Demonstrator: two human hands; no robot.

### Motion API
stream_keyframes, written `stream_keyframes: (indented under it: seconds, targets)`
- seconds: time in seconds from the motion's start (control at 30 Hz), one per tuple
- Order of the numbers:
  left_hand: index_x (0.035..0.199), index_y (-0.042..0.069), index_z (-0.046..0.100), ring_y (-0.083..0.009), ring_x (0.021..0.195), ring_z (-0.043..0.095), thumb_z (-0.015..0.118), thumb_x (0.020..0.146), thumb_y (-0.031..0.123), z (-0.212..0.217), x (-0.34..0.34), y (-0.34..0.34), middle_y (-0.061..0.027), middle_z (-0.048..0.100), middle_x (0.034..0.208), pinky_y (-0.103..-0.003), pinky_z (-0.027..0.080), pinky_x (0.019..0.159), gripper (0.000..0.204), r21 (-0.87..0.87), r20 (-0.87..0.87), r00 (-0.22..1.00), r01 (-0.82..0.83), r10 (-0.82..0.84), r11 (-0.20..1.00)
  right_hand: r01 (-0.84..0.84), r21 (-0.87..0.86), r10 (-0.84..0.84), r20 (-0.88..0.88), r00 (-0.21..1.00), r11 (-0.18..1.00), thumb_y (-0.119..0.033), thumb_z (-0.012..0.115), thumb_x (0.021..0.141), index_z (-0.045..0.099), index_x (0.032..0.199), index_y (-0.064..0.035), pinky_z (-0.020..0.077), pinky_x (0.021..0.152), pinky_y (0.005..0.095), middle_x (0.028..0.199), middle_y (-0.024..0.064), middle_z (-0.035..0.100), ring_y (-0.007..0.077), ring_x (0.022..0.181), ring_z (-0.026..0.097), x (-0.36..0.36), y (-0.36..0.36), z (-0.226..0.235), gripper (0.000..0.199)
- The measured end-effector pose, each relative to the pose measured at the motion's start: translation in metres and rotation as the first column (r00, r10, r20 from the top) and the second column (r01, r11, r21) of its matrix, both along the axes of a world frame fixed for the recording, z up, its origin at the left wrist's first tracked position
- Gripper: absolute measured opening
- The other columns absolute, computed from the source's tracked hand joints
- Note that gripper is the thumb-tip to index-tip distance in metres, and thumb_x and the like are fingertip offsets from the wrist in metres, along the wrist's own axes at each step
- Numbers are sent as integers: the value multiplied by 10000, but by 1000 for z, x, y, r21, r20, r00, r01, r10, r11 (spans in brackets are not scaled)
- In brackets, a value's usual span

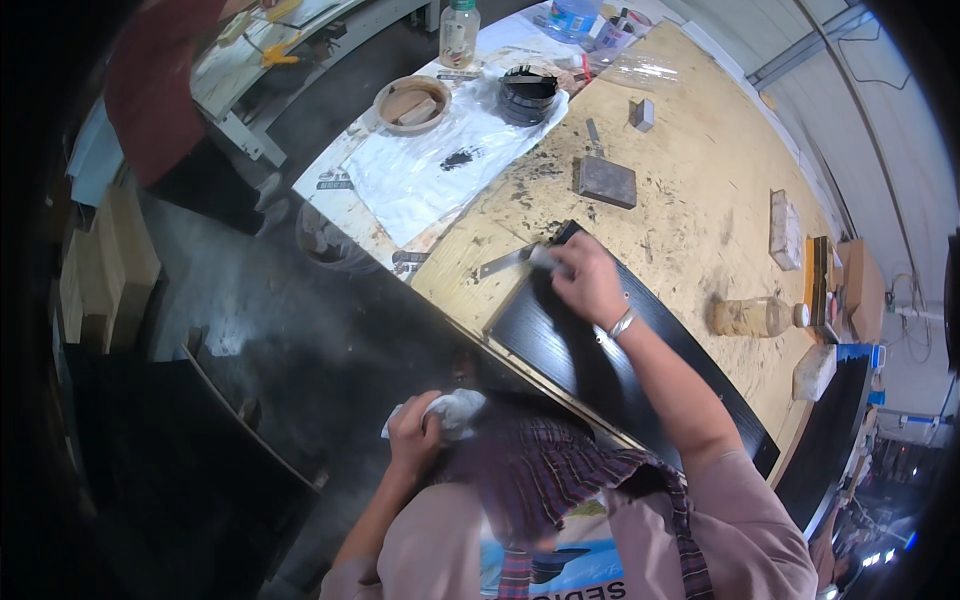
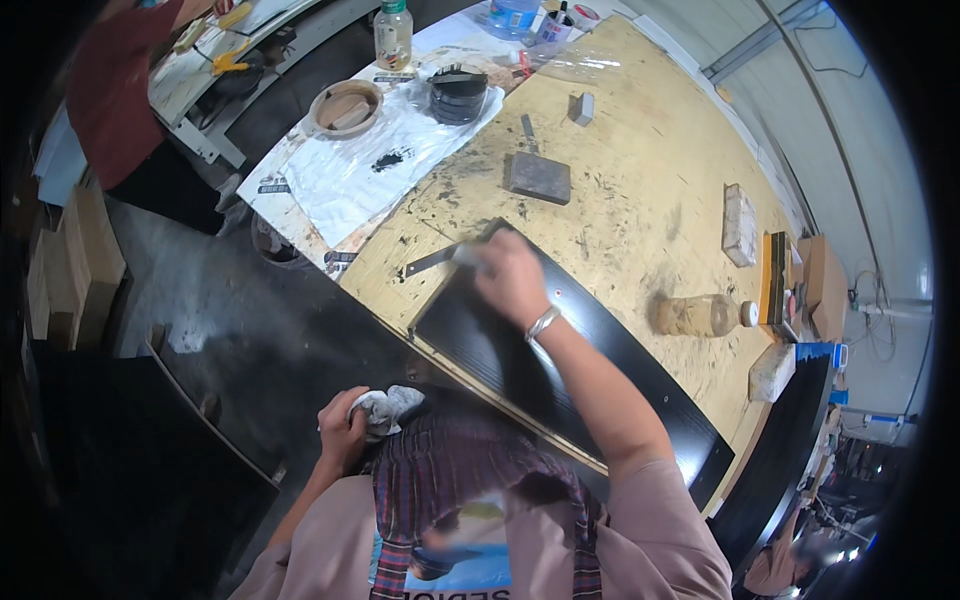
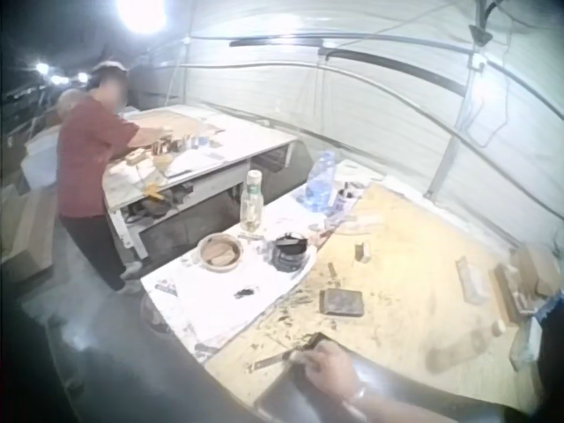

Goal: The person wipes a long black wooden panel with a white cloth, repeatedly applying liquid from a bottle and spreading it across the surface. The person flips the panel to clean both sides and continues wiping until the end of the clip.

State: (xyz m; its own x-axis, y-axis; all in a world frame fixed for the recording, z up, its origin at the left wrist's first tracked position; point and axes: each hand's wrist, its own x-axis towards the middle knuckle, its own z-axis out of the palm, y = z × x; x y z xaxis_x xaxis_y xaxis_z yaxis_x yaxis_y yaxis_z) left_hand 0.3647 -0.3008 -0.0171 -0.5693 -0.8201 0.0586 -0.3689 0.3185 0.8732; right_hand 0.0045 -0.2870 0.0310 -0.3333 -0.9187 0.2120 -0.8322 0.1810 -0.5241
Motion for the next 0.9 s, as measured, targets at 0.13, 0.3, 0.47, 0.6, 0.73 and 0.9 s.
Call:
stream_keyframes:
  seconds: [0.13,0.3,0.47,0.6,0.73,0.9]
  targets:
    - [1064,-13,694,-344,744,667,566,807,-35,4,-3,-3,-186,674,861,-405,530,697,288,10,29,1000,6,-6,1000,57,-37,-58,-26,998,998,-42,715,742,734,1024,-21,536,721,389,902,127,614,304,794,631,-29,-5,0,283]
    - [1060,-18,692,-354,765,678,569,810,-38,3,-7,-7,-190,682,869,-398,539,706,280,9,-4,1000,-8,8,1000,-213,24,209,118,971,977,-62,676,753,769,1017,-137,547,780,434,890,122,609,331,883,622,16,4,10,290]
    - [1056,-20,693,-364,802,690,570,814,-36,-3,-3,-12,-200,695,902,-396,543,742,272,26,24,1000,-9,8,1000,214,-41,-217,-92,972,976,-59,641,762,779,987,-131,534,758,457,885,156,615,365,857,621,-61,-13,-8,274]
    - [1051,-26,695,-375,818,700,572,805,-39,-10,-1,-12,-211,700,915,-401,551,754,275,19,24,1000,-11,11,1000,267,-123,-280,-108,954,956,-81,684,763,748,981,-37,533,783,434,902,159,618,357,865,633,-70,-15,-4,231]
    - [1045,-28,700,-376,817,700,565,791,-39,-9,-5,-13,-212,702,913,-406,553,759,288,16,19,1000,-3,2,1000,262,-16,-262,-51,964,965,-118,713,778,736,983,-14,538,795,434,924,156,617,346,865,648,-35,-18,-10,232]
    - [1045,-28,703,-382,833,700,562,787,-37,-14,-3,-19,-218,705,927,-413,554,782,294,0,48,999,8,-8,1000,602,11,-602,-33,798,798,-161,706,774,709,822,10,544,792,487,976,216,651,401,877,657,-47,-15,2,177]
